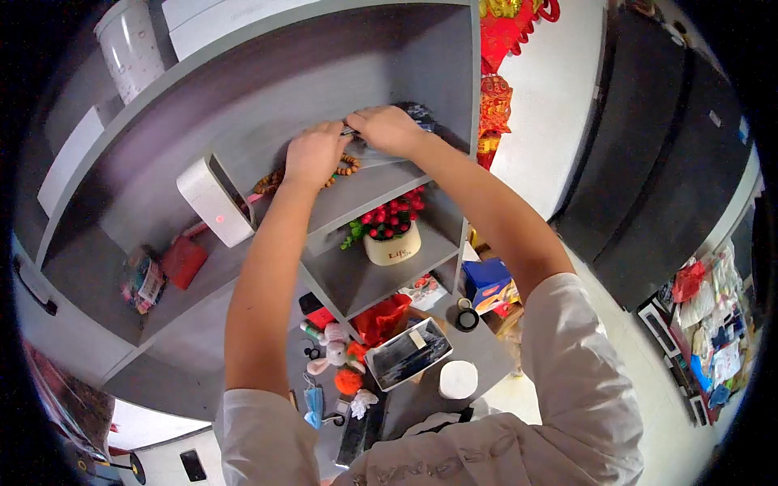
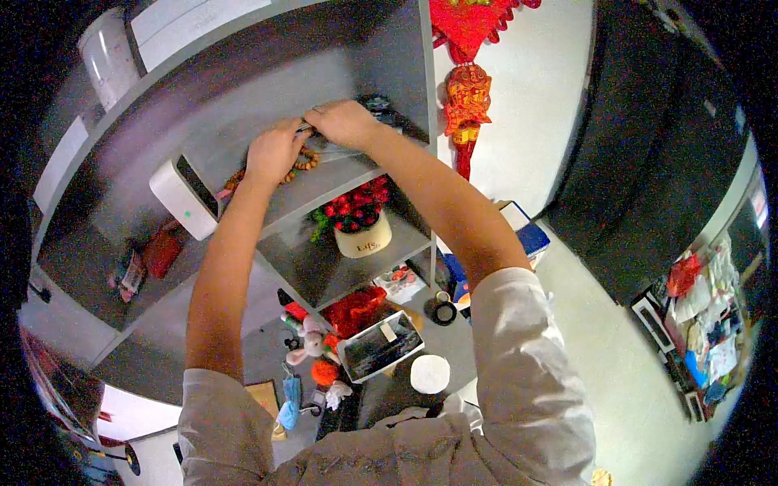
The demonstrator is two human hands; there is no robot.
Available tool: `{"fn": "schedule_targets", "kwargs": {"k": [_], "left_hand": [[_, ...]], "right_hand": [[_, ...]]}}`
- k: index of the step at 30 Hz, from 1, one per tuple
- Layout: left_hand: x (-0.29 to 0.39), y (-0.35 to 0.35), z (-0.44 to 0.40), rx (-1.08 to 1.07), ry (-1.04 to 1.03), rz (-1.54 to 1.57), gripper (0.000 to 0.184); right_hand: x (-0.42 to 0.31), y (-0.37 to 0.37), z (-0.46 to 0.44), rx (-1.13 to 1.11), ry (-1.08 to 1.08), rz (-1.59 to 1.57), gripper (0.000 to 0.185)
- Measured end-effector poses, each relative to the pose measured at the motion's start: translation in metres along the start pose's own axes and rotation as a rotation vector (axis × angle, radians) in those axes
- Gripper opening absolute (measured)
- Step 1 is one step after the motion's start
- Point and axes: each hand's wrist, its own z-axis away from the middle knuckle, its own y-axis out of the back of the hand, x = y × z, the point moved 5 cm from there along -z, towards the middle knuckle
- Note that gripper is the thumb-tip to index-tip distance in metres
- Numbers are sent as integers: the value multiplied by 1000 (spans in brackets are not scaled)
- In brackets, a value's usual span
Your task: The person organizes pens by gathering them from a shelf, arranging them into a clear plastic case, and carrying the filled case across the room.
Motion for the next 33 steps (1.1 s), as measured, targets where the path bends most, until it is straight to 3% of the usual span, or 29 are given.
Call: {"fn": "schedule_targets", "kwargs": {"k": [3, 5, 9, 12, 18, 24, 31, 33], "left_hand": [[3, 5, 1, 136, -47, -85, 25], [5, 14, 2, 283, -74, -53, 33], [4, 23, 5, 485, -103, -12, 48], [7, 27, 6, 542, -114, 8, 48], [-3, 10, 4, 384, -167, 5, 35], [-2, -5, 4, -40, -133, 74, 36], [-6, -14, 5, -79, -76, 139, 36], [-9, -18, 6, -58, -74, 156, 37]], "right_hand": [[3, 9, 0, 78, -8, -10, 17], [9, 19, -5, 109, -24, -63, 22], [15, 34, -9, -91, -142, -25, 18], [14, 36, -6, -130, -167, -66, 20], [14, 14, -3, -205, -115, -75, 22], [4, -11, 13, -367, -181, -110, 26], [8, -24, 17, -227, -173, -115, 36], [7, -21, 21, -293, -288, -124, 37]]}}
